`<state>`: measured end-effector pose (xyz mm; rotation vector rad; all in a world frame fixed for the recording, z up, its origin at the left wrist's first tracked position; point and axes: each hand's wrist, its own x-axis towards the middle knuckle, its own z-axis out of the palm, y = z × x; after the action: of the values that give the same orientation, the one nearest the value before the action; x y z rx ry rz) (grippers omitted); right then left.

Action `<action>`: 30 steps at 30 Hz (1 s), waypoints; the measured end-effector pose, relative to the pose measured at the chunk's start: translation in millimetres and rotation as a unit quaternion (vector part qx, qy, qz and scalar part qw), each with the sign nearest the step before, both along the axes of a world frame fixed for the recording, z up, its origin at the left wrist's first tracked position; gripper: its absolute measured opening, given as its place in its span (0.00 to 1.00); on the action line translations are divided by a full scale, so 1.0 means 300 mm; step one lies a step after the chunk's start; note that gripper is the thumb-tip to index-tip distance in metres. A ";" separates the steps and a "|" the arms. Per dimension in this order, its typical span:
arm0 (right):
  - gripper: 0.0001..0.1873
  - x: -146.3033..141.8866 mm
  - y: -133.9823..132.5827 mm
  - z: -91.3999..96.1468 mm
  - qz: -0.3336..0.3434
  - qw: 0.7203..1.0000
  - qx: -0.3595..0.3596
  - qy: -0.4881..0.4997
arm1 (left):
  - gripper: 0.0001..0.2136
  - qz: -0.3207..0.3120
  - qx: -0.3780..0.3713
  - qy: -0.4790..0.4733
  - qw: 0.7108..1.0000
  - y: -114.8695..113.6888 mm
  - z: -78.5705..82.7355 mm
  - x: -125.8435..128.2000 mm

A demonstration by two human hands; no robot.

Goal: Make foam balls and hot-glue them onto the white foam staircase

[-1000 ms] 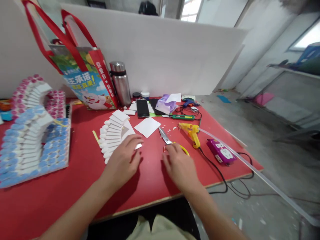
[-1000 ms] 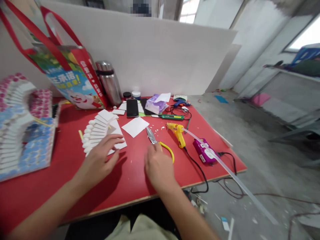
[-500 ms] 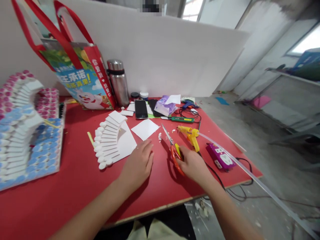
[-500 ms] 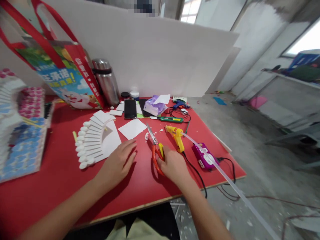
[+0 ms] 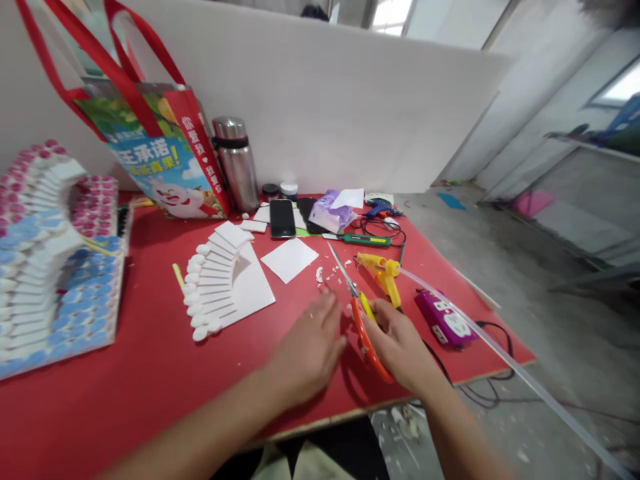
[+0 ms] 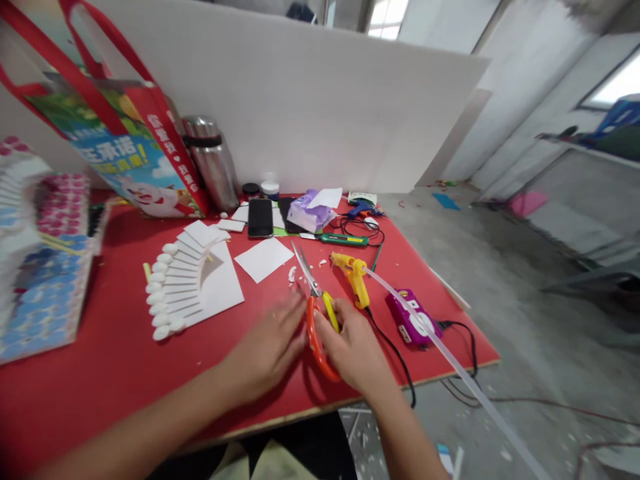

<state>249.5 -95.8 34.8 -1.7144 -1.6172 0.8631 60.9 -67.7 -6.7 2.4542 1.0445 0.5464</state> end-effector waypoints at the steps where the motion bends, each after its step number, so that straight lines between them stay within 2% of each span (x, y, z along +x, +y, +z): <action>1: 0.20 0.001 -0.004 -0.004 -0.008 1.000 -0.001 0.012 | 0.28 0.041 0.005 0.011 0.999 0.047 0.002 0.013; 3: 0.21 0.002 -0.011 -0.006 -0.019 0.999 -0.007 0.027 | 0.31 0.092 0.000 0.048 0.995 0.134 -0.005 0.036; 6: 0.21 0.005 -0.016 -0.002 -0.024 0.999 -0.010 0.038 | 0.32 0.088 0.003 0.075 0.993 0.190 -0.017 0.057; 7: 0.20 0.008 -0.017 0.000 -0.023 0.999 -0.010 0.043 | 0.30 0.072 -0.002 0.068 0.995 0.185 -0.015 0.057; 10: 0.19 0.017 -0.021 0.010 -0.025 0.998 -0.014 0.058 | 0.22 -0.050 -0.019 -0.011 0.999 0.151 0.010 0.040; 11: 0.19 0.020 -0.022 0.014 -0.028 0.998 -0.016 0.061 | 0.21 -0.069 -0.026 -0.039 0.996 0.150 0.019 0.036; 13: 0.20 0.022 -0.025 0.025 -0.035 0.997 -0.021 0.067 | 0.21 -0.017 0.006 -0.067 0.998 0.182 0.029 0.040; 14: 0.20 0.021 -0.026 0.031 -0.037 0.997 -0.024 0.071 | 0.21 -0.010 0.026 -0.058 0.998 0.213 0.029 0.050; 17: 0.21 0.021 -0.033 0.042 -0.037 0.996 -0.035 0.080 | 0.25 -0.013 0.030 0.014 0.999 0.319 0.013 0.098; 20: 0.22 0.029 -0.044 0.044 -0.041 0.995 -0.046 0.079 | 0.27 -0.034 0.030 0.042 0.998 0.375 -0.008 0.142; 26: 0.21 0.049 -0.054 0.046 -0.059 0.996 -0.028 0.062 | 0.26 -0.054 0.032 0.036 0.997 0.339 -0.040 0.132; 30: 0.20 0.051 -0.052 0.055 -0.060 0.996 -0.019 0.055 | 0.28 -0.048 0.006 0.015 0.999 0.230 -0.056 0.100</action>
<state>264.8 -111.5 51.2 -1.7402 -1.4193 0.9184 90.8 1.4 -23.6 2.5152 0.9321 0.4864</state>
